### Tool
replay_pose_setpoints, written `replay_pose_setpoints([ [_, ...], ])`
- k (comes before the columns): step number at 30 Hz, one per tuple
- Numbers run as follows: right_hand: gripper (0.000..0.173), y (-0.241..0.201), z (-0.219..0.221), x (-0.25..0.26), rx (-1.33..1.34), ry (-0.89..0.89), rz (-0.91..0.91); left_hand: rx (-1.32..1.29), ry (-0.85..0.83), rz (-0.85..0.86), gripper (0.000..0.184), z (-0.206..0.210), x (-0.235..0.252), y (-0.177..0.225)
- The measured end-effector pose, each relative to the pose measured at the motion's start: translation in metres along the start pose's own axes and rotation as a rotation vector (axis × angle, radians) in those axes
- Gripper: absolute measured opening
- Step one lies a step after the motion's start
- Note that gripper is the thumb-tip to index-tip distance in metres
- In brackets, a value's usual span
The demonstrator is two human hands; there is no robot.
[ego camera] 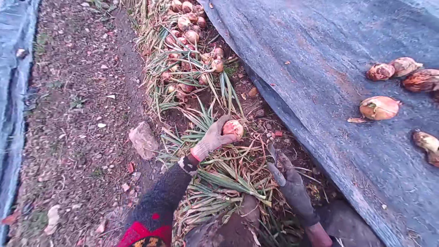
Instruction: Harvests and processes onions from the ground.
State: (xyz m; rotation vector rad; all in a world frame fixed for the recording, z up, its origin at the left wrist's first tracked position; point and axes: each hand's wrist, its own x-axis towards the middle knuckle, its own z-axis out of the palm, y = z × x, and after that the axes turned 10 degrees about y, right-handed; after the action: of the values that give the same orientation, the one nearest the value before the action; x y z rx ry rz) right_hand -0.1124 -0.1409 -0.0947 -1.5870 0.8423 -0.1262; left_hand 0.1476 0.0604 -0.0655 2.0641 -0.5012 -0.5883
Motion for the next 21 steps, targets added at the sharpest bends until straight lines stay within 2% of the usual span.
replay_pose_setpoints([
  [2,0.083,-0.001,0.006,-0.007,0.085,-0.041,-0.039,-0.138,-0.194,-0.030,0.083,0.029,-0.037,0.025],
  [4,0.077,-0.004,0.010,-0.016,0.201,-0.036,-0.080,-0.113,-0.364,-0.052,0.076,0.051,-0.065,0.050],
  [6,0.064,-0.008,0.009,-0.024,0.287,0.019,-0.100,-0.061,-0.423,-0.049,0.070,0.065,-0.085,0.068],
  [9,0.053,-0.014,0.004,-0.030,0.326,0.038,-0.070,0.018,-0.341,0.065,0.072,0.065,-0.104,0.075],
  [12,0.050,-0.014,0.004,-0.030,0.388,-0.023,0.000,0.373,-0.134,0.316,0.084,0.068,-0.118,0.071],
  [13,0.050,-0.015,0.003,-0.030,0.419,-0.050,0.010,0.410,-0.080,0.330,0.088,0.071,-0.122,0.068],
  [15,0.044,-0.022,-0.002,-0.035,0.530,-0.105,-0.015,0.275,-0.064,0.151,0.091,0.072,-0.127,0.065],
  [18,0.033,-0.044,-0.018,-0.061,0.713,-0.274,-0.115,-0.116,0.118,-0.311,0.085,0.070,-0.112,0.043],
  [19,0.031,-0.049,-0.020,-0.067,0.704,-0.256,-0.153,-0.291,0.199,-0.426,0.083,0.067,-0.103,0.031],
  [21,0.033,-0.043,-0.010,-0.062,0.567,-0.064,-0.160,-0.638,0.237,-0.484,0.074,0.056,-0.087,0.024],
])
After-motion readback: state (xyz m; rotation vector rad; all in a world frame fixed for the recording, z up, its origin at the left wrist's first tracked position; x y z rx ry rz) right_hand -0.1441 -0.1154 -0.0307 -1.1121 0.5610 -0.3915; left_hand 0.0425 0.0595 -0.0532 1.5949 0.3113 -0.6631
